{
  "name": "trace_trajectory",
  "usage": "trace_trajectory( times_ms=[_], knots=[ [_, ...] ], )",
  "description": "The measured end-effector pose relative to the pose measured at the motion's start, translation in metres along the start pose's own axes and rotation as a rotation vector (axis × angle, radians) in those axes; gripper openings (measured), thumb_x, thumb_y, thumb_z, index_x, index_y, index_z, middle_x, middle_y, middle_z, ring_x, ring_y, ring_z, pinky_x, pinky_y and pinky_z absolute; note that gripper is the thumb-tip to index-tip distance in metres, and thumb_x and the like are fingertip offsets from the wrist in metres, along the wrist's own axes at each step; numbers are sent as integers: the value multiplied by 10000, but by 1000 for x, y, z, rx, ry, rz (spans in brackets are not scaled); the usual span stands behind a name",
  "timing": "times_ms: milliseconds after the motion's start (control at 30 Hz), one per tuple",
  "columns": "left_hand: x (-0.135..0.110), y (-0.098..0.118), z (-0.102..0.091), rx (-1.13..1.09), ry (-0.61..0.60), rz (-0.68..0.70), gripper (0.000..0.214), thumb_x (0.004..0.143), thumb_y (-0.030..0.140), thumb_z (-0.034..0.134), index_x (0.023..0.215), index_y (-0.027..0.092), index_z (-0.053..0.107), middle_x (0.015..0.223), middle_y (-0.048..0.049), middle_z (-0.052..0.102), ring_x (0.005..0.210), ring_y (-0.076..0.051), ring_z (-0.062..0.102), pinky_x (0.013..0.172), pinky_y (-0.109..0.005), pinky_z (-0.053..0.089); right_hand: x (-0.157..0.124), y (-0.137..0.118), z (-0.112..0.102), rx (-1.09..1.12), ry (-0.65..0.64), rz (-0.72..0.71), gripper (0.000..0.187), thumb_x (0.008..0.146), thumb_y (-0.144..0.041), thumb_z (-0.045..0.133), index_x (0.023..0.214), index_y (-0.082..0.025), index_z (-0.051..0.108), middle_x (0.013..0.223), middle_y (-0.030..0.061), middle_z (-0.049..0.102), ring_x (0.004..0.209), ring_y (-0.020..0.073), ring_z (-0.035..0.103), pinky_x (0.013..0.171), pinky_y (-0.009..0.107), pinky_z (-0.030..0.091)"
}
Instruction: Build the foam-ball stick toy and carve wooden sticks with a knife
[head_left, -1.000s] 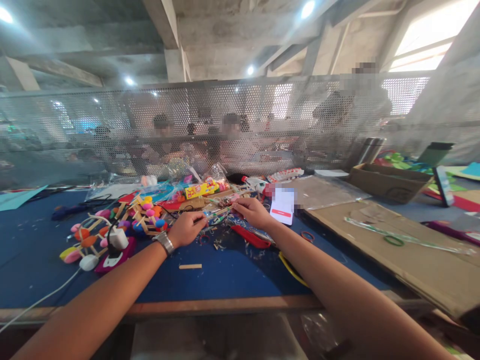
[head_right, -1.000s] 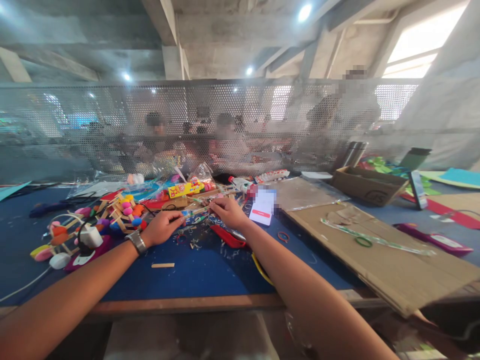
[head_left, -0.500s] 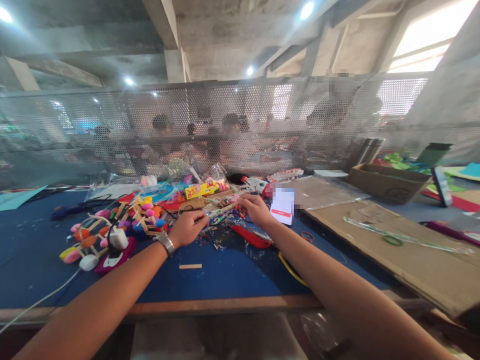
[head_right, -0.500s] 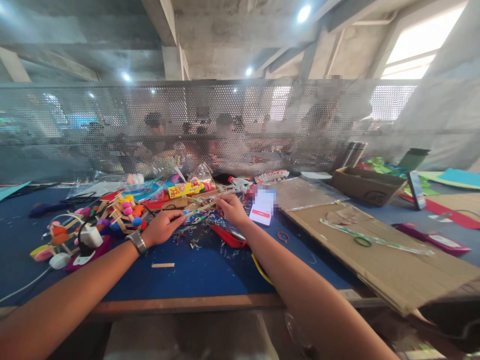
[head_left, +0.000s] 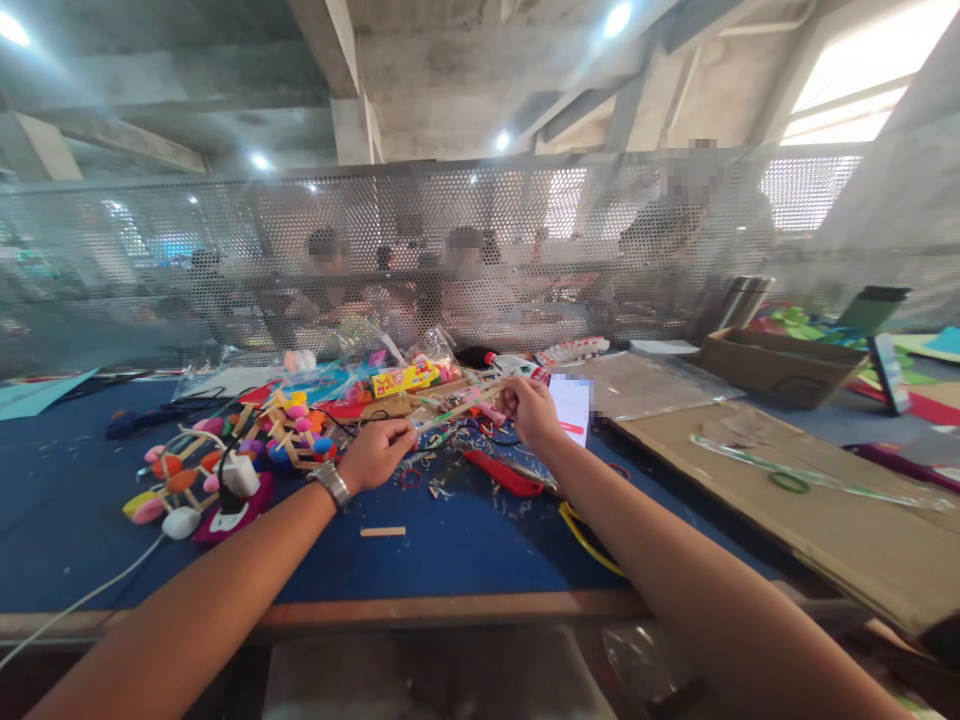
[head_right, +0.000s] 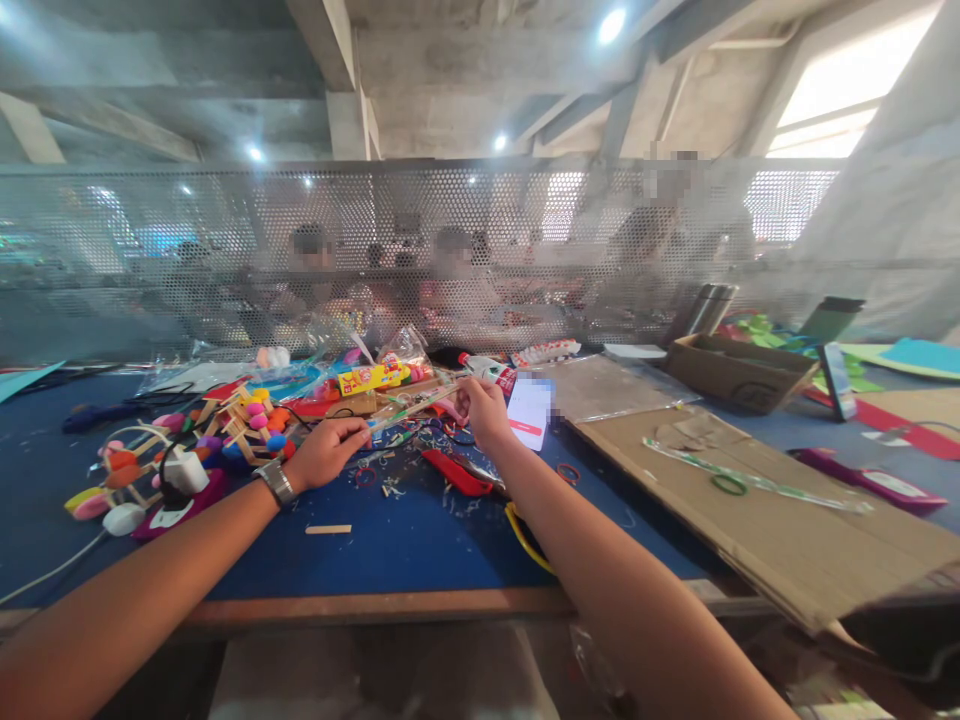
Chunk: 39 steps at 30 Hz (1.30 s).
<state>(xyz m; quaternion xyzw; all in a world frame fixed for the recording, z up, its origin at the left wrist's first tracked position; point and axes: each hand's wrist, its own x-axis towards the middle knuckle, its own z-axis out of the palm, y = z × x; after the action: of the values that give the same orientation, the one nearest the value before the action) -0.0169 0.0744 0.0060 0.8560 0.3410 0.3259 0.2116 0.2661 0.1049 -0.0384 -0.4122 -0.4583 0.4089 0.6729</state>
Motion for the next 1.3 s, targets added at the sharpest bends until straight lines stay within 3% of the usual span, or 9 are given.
trace_trajectory(
  times_ms=[267,500,633,833,967,1133,1300],
  knots=[
    [3,-8,0,-114,164,-83,318,869,443,559,658,211,611,607,14,583,642,-179,535,631,-292,398,6,-5,-8,82,123,-27,304,1020,-398,656,1234,-182,657,1188,73,691,958,200,702,813,380,623],
    [8,-26,5,-365,423,-203,216,928,432,534,919,217,553,558,81,446,501,-123,449,495,-232,322,9,-6,-11,117,164,-38,292,1023,-400,653,1211,-176,661,1146,65,698,914,186,702,780,359,622],
    [10,-27,8,-521,507,-209,337,924,507,585,1112,241,498,566,117,405,449,-100,397,455,-206,273,8,-4,-10,127,172,-49,291,1022,-395,656,1210,-172,660,1142,64,697,909,183,700,777,357,619],
    [12,-19,5,-697,607,-148,329,898,504,663,1001,267,461,567,118,405,428,-82,359,435,-202,284,13,-2,-15,150,209,-78,277,1025,-396,651,1188,-172,662,1101,54,697,859,167,692,732,328,615],
    [14,-18,2,-768,660,-123,258,894,446,624,922,264,443,585,109,384,421,-77,341,429,-203,298,16,-1,-18,162,242,-97,271,1026,-394,650,1176,-169,661,1070,47,696,821,155,685,698,308,608],
    [14,-19,0,-804,744,-108,232,892,454,560,935,260,440,693,62,514,470,-93,458,443,-219,358,16,-1,-19,164,256,-111,263,1027,-396,648,1156,-167,662,1035,37,693,785,143,675,667,289,598],
    [16,-21,1,-771,804,-94,207,924,443,538,997,261,475,926,-9,634,610,-129,594,464,-240,407,15,0,-18,158,264,-105,282,1024,-396,652,1192,-171,660,1110,56,696,871,171,693,744,336,614]
  ],
)
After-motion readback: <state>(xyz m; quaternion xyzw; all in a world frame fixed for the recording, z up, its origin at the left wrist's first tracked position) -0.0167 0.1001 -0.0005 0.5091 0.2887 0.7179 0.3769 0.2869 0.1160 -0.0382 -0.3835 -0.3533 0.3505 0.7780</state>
